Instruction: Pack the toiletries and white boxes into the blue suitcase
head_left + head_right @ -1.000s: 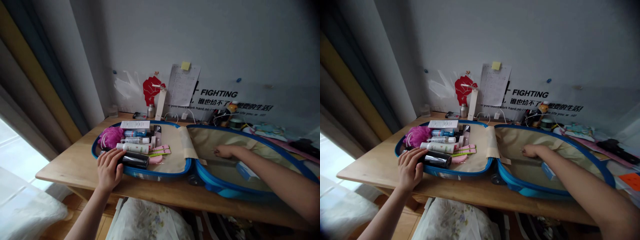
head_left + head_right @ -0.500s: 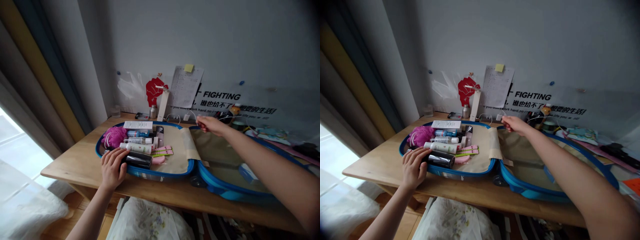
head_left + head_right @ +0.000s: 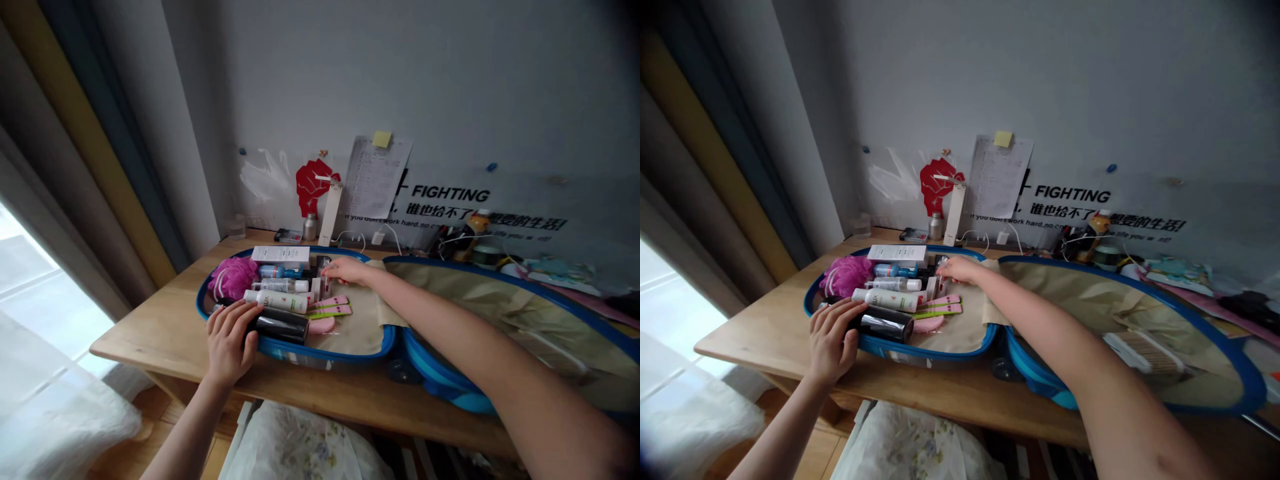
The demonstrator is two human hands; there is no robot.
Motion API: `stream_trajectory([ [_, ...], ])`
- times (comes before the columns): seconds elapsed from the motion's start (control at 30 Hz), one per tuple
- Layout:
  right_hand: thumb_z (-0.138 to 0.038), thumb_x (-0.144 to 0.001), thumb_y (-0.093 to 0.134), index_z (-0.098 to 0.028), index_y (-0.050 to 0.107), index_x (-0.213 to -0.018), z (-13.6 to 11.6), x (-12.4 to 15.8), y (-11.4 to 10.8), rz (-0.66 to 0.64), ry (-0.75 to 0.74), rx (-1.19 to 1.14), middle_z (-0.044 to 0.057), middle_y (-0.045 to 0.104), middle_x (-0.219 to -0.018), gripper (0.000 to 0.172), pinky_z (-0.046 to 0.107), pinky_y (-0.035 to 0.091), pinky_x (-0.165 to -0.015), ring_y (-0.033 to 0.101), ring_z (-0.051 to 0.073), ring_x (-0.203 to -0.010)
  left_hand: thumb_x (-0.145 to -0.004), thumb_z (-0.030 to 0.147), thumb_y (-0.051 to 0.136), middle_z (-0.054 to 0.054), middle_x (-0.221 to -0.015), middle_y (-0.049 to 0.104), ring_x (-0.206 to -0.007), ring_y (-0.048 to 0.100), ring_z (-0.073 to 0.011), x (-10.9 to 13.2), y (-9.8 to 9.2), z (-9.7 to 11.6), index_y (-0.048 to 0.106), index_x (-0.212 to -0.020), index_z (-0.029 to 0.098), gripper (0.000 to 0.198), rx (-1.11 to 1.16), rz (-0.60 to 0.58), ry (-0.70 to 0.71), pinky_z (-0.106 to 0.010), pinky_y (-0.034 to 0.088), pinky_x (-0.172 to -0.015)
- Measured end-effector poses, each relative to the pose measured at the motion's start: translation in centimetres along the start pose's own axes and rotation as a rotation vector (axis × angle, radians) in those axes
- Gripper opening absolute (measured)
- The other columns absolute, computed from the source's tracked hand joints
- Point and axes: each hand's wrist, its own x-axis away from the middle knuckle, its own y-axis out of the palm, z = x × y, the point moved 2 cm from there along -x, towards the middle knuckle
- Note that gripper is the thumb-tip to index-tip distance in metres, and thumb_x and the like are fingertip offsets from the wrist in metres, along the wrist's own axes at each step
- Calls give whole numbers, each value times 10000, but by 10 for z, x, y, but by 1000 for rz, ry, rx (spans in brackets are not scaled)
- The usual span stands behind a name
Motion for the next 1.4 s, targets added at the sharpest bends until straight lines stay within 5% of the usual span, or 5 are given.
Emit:
stream_trajectory([
  [0.17, -350, -913, 650, -156, 708, -880, 5, 2, 7, -23, 24, 99, -61, 581, -566, 205, 198, 223, -417, 302, 29, -395, -1001, 352, 388, -92, -1156, 732, -1140, 637, -262, -1, -1, 1, 658, -1257, 242, 388, 5, 6, 2, -422, 348, -1062],
  [0.6, -293, -937, 637, -138, 655, -831, 1, 8, 10, -48, 34, 108, -52, 592, -639, 189, 176, 278, -432, 375, 21, -437, -1020, 353, 363, -103, -1150, 730, -1136, 633, -262, -2, -1, 2, 658, -1229, 217, 386, -12, 5, 20, -429, 345, -1056],
  [0.8, -458, -999, 513, -194, 616, -1091, 1, 4, 11, 107, 41, -30, -96, 458, -559, 299, 180, 249, -422, 309, 27, -391, -1010, 326, 375, -102, -1140, 735, -1126, 640, -259, -2, -2, 2, 651, -1229, 213, 371, -17, 11, 31, -413, 339, -1062],
  [0.97, -521, -1021, 438, -155, 582, -1133, 1, 0, 11, 146, 36, -133, -61, 544, -690, 409, 179, 327, -431, 358, 30, -437, -1018, 324, 358, -110, -1137, 734, -1126, 639, -261, -3, -3, 3, 649, -1212, 200, 370, -26, 8, 41, -419, 344, -1052],
  [1.4, -372, -1022, 502, -154, 588, -1133, 0, 4, 8, 127, 0, -156, -34, 654, -761, 259, 161, 297, -411, 380, 19, -432, -1015, 325, 367, -109, -1140, 730, -1126, 636, -261, -3, -2, 2, 648, -1210, 204, 363, -23, 12, 41, -420, 348, -1048],
])
